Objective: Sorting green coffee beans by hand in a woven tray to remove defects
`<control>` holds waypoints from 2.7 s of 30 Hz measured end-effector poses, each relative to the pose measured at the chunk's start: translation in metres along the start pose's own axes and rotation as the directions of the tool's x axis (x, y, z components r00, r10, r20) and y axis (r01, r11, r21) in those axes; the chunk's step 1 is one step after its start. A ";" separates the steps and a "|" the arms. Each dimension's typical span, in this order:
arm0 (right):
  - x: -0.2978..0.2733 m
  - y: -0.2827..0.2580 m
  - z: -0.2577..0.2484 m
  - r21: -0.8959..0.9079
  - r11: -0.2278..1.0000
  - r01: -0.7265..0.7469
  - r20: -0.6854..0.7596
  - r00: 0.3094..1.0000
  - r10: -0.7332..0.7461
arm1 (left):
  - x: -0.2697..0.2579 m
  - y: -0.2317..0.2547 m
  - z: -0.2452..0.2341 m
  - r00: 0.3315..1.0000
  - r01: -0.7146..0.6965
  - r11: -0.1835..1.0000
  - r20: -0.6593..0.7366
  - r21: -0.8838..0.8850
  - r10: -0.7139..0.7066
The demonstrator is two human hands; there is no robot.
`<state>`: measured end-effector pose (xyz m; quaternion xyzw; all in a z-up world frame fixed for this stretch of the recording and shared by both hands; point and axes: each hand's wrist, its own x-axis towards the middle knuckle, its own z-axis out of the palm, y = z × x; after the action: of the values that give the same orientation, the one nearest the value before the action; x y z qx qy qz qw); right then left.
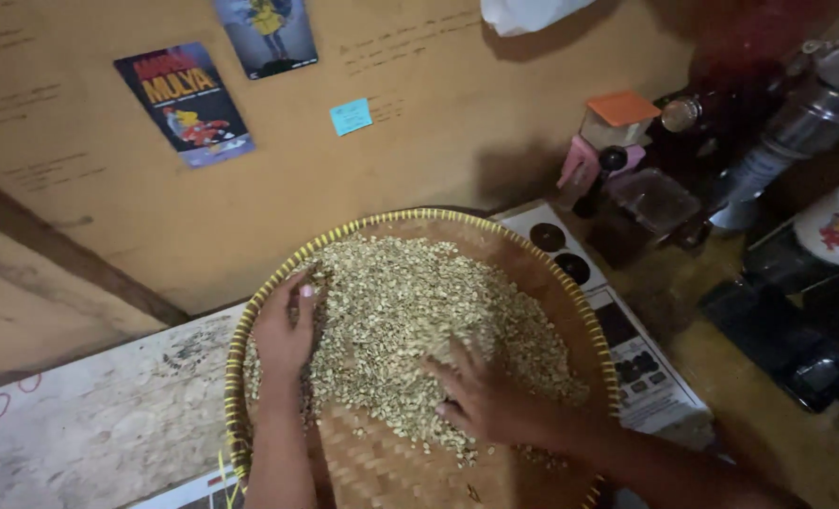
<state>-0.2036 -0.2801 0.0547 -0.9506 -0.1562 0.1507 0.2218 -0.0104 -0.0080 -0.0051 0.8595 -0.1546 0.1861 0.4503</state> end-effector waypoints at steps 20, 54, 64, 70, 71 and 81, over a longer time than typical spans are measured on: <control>0.146 0.044 -0.009 -0.166 0.976 0.140 -0.366 0.910 -0.193 | 0.007 -0.008 0.001 0.995 -0.068 0.995 -0.063 0.075 0.073; 0.065 0.005 0.043 -0.379 0.719 0.583 -0.570 0.466 -0.677 | 0.010 0.010 -0.008 0.999 0.005 0.998 0.053 0.058 -0.008; 0.072 0.037 0.015 -0.459 0.819 0.344 -0.314 0.800 -0.511 | -0.001 0.009 0.012 0.983 -0.090 0.907 0.182 0.411 0.015; 0.052 0.025 0.008 -0.342 0.860 0.378 -0.441 0.744 -0.502 | -0.004 0.058 0.020 0.884 -0.116 0.881 0.451 0.459 -0.118; 0.049 0.021 0.015 -0.347 0.816 0.462 -0.453 0.679 -0.578 | -0.003 0.068 0.019 0.829 -0.084 0.913 0.536 0.399 -0.158; 0.041 0.003 0.025 -0.265 0.702 0.661 -0.351 0.611 -0.709 | 0.001 0.061 0.021 0.915 -0.355 0.935 0.203 0.003 0.347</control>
<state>-0.1751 -0.2586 0.0227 -0.8371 -0.4631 -0.1669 0.2388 -0.0318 -0.0587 0.0279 0.8407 -0.3471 0.1798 0.3746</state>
